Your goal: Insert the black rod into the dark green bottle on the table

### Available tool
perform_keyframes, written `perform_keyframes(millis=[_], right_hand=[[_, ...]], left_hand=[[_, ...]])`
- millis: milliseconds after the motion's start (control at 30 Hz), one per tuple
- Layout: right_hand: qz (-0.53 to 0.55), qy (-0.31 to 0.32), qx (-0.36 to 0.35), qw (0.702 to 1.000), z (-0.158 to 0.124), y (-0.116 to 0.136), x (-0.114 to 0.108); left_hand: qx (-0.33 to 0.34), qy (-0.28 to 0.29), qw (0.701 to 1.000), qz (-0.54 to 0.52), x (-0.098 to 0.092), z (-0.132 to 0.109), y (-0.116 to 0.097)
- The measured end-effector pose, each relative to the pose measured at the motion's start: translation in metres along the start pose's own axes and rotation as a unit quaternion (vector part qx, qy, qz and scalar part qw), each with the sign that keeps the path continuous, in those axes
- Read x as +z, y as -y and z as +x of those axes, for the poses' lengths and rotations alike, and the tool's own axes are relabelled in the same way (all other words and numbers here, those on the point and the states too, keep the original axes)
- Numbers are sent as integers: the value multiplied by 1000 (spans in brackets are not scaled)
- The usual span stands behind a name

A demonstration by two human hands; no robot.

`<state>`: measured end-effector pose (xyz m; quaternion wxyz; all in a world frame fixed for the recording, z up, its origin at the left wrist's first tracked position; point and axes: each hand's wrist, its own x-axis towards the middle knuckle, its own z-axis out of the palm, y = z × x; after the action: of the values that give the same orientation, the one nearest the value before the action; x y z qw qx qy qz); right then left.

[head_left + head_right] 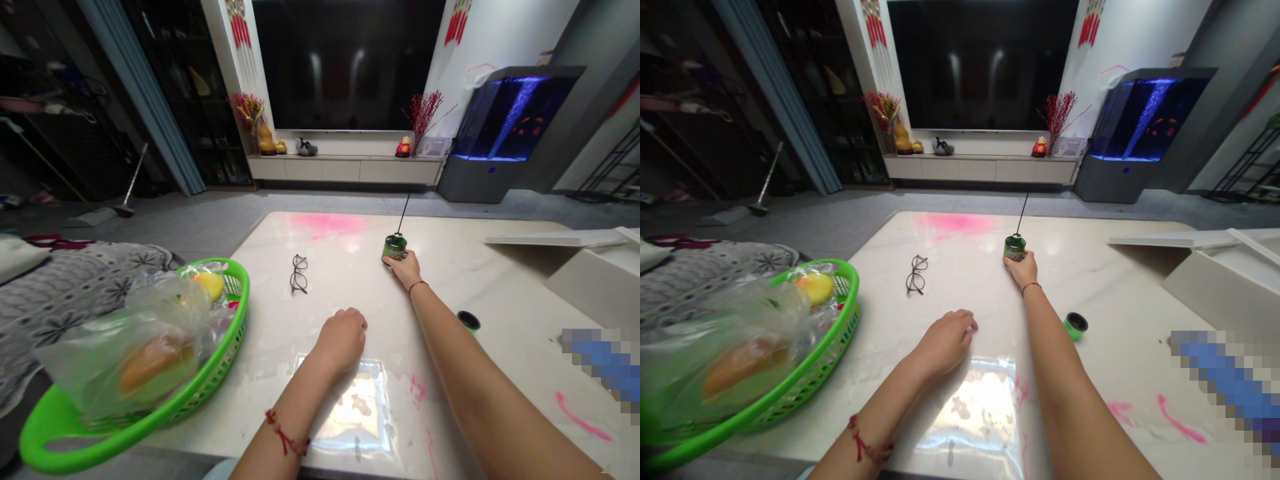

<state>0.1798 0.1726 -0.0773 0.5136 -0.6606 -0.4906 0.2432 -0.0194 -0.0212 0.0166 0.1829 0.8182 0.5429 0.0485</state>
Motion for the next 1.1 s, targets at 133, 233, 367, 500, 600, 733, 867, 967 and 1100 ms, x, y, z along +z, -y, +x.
perform_keyframes(millis=[133, 233, 367, 500, 600, 733, 867, 967, 1100], right_hand=[[-1, -19, 45, 999, -2, 4, -1], [9, -15, 54, 998, -4, 10, -3], [26, -7, 60, 998, -8, 16, -5], [37, -1, 64, 997, -10, 17, -8], [39, 6, 62, 997, -10, 16, -9], [26, 21, 52, 998, -12, 15, -10], [-13, 18, 39, 999, -17, 16, -12], [-52, 6, 27, 998, -22, 17, -14], [-105, -8, 26, 994, -33, 18, -22]], left_hand=[[0, -2, 1000, 1, -1, -1, -1], [1, -2, 1000, 4, -1, -1, -1], [2, -5, 1000, 3, 0, 0, 0], [8, -5, 1000, 2, 0, 0, 1], [6, 0, 1000, 7, 0, 0, 0], [2, -1, 1000, 8, 0, 0, -1], [7, -10, 1000, 10, -1, 0, -2], [10, -11, 1000, 20, 0, 0, -3], [14, -16, 999, 27, 0, 0, -3]])
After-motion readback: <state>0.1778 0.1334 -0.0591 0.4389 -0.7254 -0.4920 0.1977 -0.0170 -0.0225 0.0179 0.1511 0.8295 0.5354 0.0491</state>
